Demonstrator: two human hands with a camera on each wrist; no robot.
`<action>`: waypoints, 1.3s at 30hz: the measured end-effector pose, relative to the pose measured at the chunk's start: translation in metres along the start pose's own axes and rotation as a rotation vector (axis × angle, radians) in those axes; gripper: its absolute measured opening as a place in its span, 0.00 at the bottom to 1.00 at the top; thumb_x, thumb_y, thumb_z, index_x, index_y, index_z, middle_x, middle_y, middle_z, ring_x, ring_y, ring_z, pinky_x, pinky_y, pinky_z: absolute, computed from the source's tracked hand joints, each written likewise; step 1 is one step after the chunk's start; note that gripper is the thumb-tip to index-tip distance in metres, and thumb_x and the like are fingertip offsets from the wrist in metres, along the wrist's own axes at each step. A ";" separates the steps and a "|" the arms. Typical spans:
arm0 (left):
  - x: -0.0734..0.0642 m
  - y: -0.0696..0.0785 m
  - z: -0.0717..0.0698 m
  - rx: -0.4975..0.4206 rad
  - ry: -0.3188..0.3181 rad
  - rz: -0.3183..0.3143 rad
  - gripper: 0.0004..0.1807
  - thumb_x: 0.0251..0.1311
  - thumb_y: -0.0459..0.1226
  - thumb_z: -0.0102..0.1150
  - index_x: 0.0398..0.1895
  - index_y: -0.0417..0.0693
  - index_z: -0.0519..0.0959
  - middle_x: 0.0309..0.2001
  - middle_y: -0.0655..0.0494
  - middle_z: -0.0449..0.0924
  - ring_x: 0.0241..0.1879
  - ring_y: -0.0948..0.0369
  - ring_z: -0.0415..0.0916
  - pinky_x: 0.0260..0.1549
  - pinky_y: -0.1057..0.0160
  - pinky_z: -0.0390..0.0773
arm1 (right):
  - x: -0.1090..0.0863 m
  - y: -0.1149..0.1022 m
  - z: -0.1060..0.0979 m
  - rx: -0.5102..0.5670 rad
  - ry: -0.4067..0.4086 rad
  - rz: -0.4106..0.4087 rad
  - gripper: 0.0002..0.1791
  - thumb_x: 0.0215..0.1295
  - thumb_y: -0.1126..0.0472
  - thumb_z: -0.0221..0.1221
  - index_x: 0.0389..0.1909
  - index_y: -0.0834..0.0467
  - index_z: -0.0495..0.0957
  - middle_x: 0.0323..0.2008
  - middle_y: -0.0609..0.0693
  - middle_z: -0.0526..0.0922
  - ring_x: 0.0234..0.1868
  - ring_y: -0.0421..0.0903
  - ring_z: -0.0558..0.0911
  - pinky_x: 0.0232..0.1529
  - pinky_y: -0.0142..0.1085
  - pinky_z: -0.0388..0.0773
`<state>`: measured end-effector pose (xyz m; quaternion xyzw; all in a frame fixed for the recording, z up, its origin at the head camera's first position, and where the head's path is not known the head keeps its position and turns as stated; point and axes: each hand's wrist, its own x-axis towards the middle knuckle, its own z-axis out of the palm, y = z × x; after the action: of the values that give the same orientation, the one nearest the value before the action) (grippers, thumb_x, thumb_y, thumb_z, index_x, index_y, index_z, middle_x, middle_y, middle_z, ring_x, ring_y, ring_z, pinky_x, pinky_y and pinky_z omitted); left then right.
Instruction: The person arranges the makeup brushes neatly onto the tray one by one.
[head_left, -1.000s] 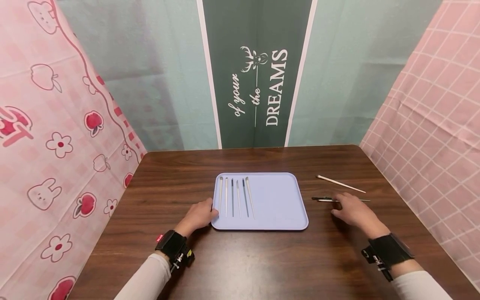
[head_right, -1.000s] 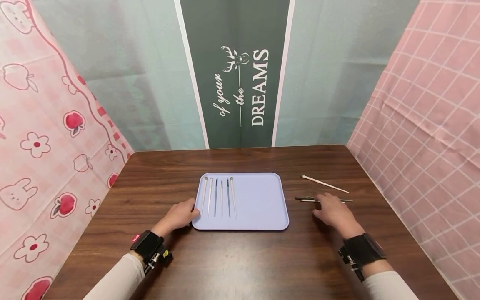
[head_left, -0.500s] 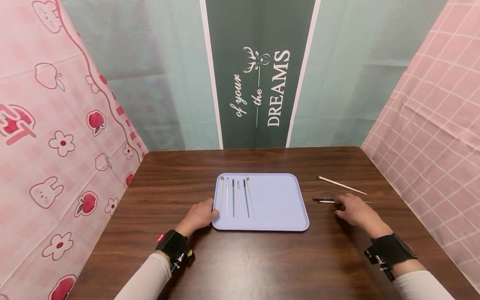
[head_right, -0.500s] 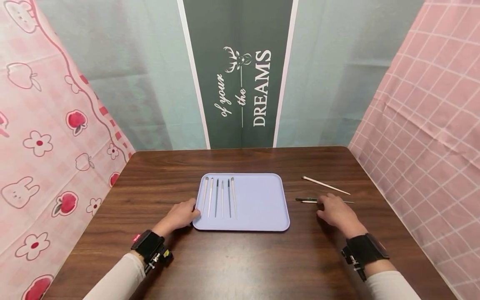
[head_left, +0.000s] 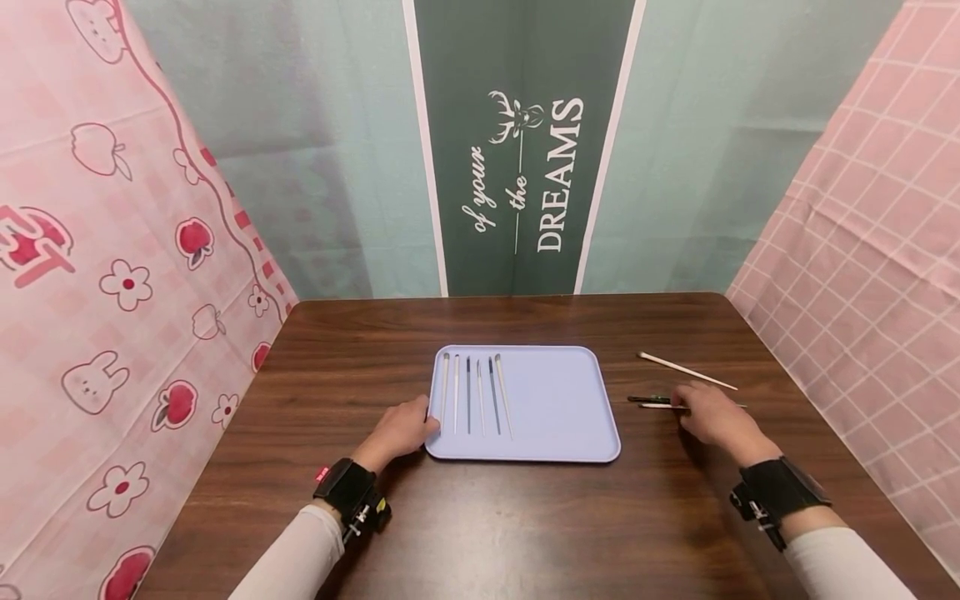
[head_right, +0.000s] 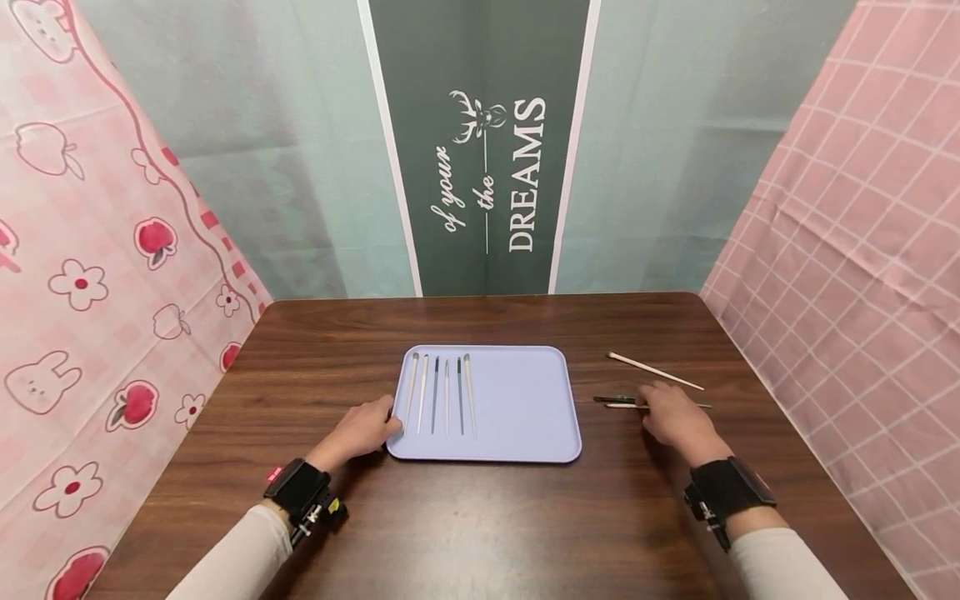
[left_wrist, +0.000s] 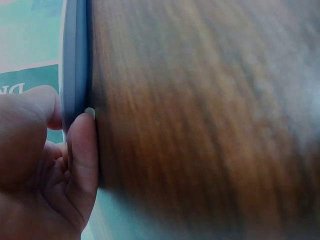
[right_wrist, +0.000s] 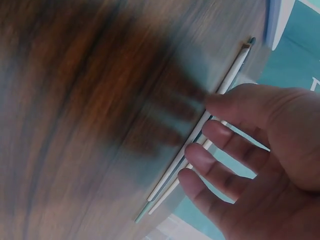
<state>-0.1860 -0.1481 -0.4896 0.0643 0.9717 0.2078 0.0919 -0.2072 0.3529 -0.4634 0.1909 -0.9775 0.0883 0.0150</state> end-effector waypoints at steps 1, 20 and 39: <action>0.000 0.000 0.000 0.000 -0.002 -0.001 0.09 0.64 0.40 0.57 0.39 0.42 0.73 0.27 0.53 0.72 0.26 0.56 0.69 0.28 0.59 0.69 | 0.000 0.001 0.001 -0.007 0.009 -0.014 0.12 0.44 0.72 0.64 0.30 0.59 0.75 0.30 0.54 0.75 0.34 0.56 0.78 0.38 0.50 0.75; -0.001 0.001 0.000 0.006 -0.002 0.002 0.09 0.63 0.40 0.57 0.39 0.42 0.73 0.28 0.52 0.72 0.28 0.55 0.69 0.30 0.57 0.70 | 0.010 0.013 0.000 -0.023 -0.134 -0.086 0.15 0.42 0.72 0.65 0.23 0.54 0.69 0.24 0.45 0.69 0.25 0.43 0.69 0.28 0.39 0.67; 0.002 -0.002 0.001 0.004 -0.003 -0.001 0.10 0.64 0.41 0.56 0.39 0.43 0.73 0.27 0.53 0.71 0.27 0.56 0.69 0.28 0.59 0.69 | 0.012 0.009 -0.006 0.046 0.013 -0.199 0.12 0.46 0.71 0.65 0.28 0.55 0.72 0.23 0.41 0.68 0.25 0.38 0.67 0.27 0.36 0.66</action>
<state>-0.1876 -0.1490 -0.4917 0.0641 0.9720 0.2058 0.0934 -0.2221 0.3580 -0.4578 0.2867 -0.9513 0.1100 0.0258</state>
